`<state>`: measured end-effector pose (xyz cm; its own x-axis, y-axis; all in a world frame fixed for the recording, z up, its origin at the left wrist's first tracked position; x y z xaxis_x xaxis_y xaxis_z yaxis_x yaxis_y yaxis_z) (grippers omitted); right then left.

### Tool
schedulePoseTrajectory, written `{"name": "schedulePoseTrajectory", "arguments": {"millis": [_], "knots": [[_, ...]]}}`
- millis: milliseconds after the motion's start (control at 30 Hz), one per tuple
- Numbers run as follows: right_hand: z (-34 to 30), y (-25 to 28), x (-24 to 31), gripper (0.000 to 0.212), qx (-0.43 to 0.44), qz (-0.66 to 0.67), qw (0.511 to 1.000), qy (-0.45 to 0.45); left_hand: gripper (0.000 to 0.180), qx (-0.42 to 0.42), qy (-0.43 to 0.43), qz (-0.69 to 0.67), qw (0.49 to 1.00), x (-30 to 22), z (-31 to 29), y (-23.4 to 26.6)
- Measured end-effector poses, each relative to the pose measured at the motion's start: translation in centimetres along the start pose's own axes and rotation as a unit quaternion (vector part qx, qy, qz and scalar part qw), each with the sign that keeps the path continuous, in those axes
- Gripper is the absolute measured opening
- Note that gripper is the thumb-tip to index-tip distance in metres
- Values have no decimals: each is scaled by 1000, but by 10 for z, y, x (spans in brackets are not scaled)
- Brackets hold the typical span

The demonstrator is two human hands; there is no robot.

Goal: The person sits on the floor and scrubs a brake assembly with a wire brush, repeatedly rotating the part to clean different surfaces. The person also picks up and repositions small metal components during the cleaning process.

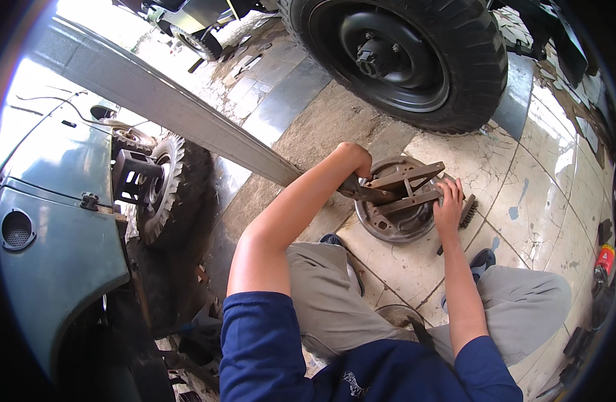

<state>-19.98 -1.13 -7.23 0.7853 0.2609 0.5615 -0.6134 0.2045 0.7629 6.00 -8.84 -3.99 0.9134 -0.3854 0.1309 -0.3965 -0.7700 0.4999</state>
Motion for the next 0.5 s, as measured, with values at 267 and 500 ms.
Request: {"name": "schedulePoseTrajectory", "arguments": {"millis": [267, 500], "knots": [[8, -11, -19, 51, 84, 48, 995, -38, 49, -4, -5, 2, 1000, 3, 10, -6], [12, -6, -18, 63, 113, 63, 990, -52, 49, -21, -1, 0, 1000, 0, 6, 3]]}}
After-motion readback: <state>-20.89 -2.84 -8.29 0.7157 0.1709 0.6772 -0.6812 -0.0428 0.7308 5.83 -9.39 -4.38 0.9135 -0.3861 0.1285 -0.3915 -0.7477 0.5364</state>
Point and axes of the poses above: each hand's wrist, its own z-axis towards the middle knuckle, its own y-axis out of the back of the hand, x = y × z, the point moved 9 cm from there along z, towards the middle knuckle, and after that the axes turned 5 degrees about x, right-handed, at the moved point
